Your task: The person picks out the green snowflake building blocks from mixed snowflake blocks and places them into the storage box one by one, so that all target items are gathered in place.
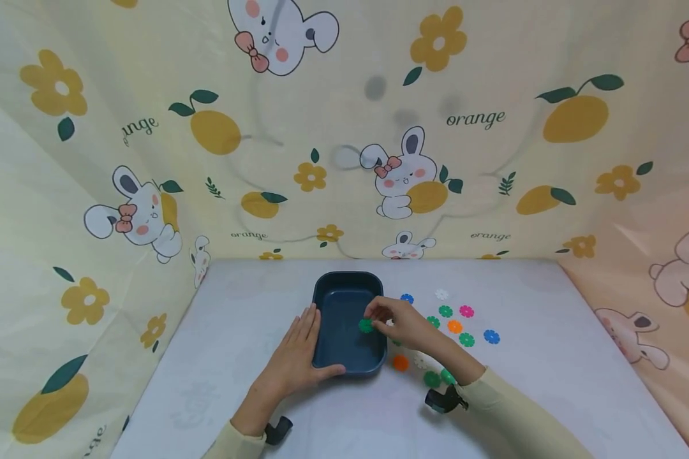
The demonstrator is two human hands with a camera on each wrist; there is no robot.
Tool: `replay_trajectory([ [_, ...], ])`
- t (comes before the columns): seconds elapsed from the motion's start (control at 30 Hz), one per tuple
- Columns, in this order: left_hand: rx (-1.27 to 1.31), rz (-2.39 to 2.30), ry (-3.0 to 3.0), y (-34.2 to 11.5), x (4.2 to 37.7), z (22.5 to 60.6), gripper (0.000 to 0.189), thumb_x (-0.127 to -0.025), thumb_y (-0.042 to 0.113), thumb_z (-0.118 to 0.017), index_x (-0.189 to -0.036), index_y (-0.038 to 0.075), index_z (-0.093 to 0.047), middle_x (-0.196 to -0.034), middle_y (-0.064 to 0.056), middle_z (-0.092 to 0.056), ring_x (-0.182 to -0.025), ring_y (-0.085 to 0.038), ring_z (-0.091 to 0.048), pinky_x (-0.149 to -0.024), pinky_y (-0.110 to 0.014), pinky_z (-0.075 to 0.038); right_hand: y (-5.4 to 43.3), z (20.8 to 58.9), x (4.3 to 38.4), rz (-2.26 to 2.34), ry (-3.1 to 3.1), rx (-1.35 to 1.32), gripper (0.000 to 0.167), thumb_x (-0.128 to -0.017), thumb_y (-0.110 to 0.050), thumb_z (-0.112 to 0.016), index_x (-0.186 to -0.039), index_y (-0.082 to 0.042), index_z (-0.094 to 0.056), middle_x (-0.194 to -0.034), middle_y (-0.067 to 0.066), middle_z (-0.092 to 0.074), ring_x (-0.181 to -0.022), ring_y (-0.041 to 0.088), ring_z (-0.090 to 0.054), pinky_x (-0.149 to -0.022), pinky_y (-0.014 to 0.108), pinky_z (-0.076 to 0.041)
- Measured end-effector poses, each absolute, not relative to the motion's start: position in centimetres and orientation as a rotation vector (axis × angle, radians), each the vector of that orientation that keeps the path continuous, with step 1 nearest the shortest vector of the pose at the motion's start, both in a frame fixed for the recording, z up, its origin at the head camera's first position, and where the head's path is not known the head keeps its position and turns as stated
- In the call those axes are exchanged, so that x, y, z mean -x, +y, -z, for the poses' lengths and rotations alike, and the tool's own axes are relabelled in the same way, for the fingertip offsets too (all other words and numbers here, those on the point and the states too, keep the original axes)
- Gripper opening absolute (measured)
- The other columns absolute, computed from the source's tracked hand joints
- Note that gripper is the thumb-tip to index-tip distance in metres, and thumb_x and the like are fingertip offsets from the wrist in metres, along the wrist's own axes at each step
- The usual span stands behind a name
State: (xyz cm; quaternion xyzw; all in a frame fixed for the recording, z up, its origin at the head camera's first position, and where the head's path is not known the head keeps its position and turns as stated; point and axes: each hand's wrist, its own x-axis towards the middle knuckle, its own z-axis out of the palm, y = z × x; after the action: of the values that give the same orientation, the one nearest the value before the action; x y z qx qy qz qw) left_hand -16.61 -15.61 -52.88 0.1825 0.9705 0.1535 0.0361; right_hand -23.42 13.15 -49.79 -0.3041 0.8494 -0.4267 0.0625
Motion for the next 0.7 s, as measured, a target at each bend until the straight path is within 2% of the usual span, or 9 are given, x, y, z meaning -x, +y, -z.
replay_trajectory([
  [0.43, -0.551, -0.471, 2.973, -15.7, 16.7, 53.3, 0.13, -0.087, 0.09, -0.056, -0.172, 0.004, -0.008, -0.181, -0.011, 0.001, -0.167, -0.026, 0.0, -0.136, -0.049, -0.011, 8.3, 51.5, 24.7, 1.152, 2.463, 1.037, 0.019, -0.1, 0.0, -0.074, -0.112, -0.014, -0.078, -0.102, 0.0, -0.076, -0.088, 0.009, -0.064, -0.084, 0.022, -0.059],
  [0.57, -0.557, -0.471, 2.97, -15.8, 16.8, 53.3, 0.13, -0.088, 0.089, -0.057, -0.172, 0.003, -0.008, -0.181, -0.011, 0.001, -0.167, -0.026, 0.0, -0.136, -0.049, -0.011, 7.3, 51.7, 25.3, 1.094, 2.422, 1.039, 0.016, -0.1, -0.001, -0.074, -0.109, -0.012, -0.079, -0.098, -0.002, -0.074, -0.086, 0.008, -0.064, -0.084, 0.022, -0.06],
  [0.7, -0.551, -0.494, 2.961, -15.7, 16.6, 53.4, 0.129, -0.089, 0.086, -0.06, -0.172, 0.004, -0.008, -0.181, -0.01, 0.002, -0.168, -0.026, 0.0, -0.135, -0.05, -0.011, 6.6, 51.9, 25.9, 1.055, 2.378, 1.004, 0.014, -0.099, 0.0, -0.074, -0.109, -0.009, -0.079, -0.099, 0.003, -0.076, -0.085, 0.01, -0.065, -0.084, 0.027, -0.062],
])
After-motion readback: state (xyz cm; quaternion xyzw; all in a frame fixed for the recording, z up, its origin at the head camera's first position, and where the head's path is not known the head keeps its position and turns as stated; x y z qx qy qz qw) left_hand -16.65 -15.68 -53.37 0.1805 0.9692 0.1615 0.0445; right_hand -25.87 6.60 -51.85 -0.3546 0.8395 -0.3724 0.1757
